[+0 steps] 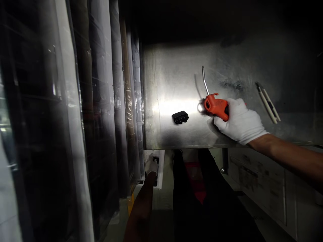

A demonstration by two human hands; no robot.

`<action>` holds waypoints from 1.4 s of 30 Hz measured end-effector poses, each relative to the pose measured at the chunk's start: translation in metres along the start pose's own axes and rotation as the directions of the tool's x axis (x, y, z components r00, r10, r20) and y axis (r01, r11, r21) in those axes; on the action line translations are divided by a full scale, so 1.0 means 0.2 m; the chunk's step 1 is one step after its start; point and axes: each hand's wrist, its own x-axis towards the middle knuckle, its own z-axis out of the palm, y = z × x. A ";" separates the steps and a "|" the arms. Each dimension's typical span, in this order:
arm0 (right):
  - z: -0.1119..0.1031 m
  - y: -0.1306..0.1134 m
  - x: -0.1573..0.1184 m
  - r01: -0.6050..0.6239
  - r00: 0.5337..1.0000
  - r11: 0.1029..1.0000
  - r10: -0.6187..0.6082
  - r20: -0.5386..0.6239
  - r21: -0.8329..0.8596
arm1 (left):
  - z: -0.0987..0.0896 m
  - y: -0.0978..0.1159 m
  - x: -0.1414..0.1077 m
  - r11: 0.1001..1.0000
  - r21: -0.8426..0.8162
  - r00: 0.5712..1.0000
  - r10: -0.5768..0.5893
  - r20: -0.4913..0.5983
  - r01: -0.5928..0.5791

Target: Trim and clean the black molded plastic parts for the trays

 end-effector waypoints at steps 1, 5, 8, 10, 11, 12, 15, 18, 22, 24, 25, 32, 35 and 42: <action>0.01 0.00 0.00 0.000 1.000 1.000 0.000 0.002 0.020 | 0.01 0.03 -0.06 1.000 -0.006 1.000 0.010 -0.015 -0.010; 0.01 0.01 0.01 0.012 1.000 0.997 -0.014 0.020 0.073 | 0.08 0.19 -0.41 0.989 -0.045 0.988 0.134 -0.073 -0.137; -0.01 0.01 0.01 0.031 1.000 0.995 -0.031 -0.005 0.095 | 0.10 0.38 -0.68 0.936 -0.064 0.930 0.332 -0.157 -0.345; -0.02 0.01 0.00 0.034 0.999 0.994 -0.034 -0.007 0.107 | 0.06 0.56 -0.79 0.879 -0.045 0.859 0.451 -0.244 -0.474; -0.02 0.01 0.00 0.035 0.999 0.993 -0.035 -0.007 0.110 | 0.03 0.66 -0.82 0.854 -0.026 0.819 0.490 -0.299 -0.520; -0.02 0.01 0.00 0.037 0.999 0.992 -0.037 -0.004 0.117 | -0.01 0.77 -0.82 0.831 -0.003 0.777 0.519 -0.357 -0.557; -0.03 0.01 0.00 0.030 0.999 0.987 -0.033 0.018 0.156 | -0.14 1.07 -0.74 0.766 0.073 0.642 0.582 -0.500 -0.638; -0.04 0.01 0.01 0.014 0.999 0.984 -0.020 0.031 0.178 | -0.26 1.28 -0.60 0.681 0.128 0.537 0.666 -0.518 -0.721; -0.04 0.03 0.01 0.023 0.999 0.980 -0.030 0.032 0.200 | -0.32 1.38 -0.51 0.593 0.111 0.483 0.738 -0.471 -0.798; -0.04 0.03 0.01 0.029 0.999 0.976 -0.038 0.039 0.217 | -0.32 1.39 -0.57 0.601 0.057 0.498 0.708 -0.501 -0.797; -0.04 0.04 0.02 0.033 0.998 0.974 -0.043 0.042 0.226 | -0.31 1.39 -0.63 0.615 0.021 0.515 0.678 -0.525 -0.788; -0.05 0.07 0.01 0.056 0.995 0.954 -0.080 0.067 0.294 | -0.34 1.52 -1.39 0.689 -0.147 0.611 0.499 -0.615 -0.710; -0.06 0.07 0.00 0.067 0.993 0.949 -0.095 0.075 0.308 | -0.36 1.59 -1.73 0.670 -0.287 0.669 0.421 -0.613 -0.685; -0.08 0.10 -0.03 0.144 0.981 0.941 -0.176 0.079 0.306 | -0.34 1.59 -2.24 0.544 -0.452 0.653 0.256 -0.713 -0.707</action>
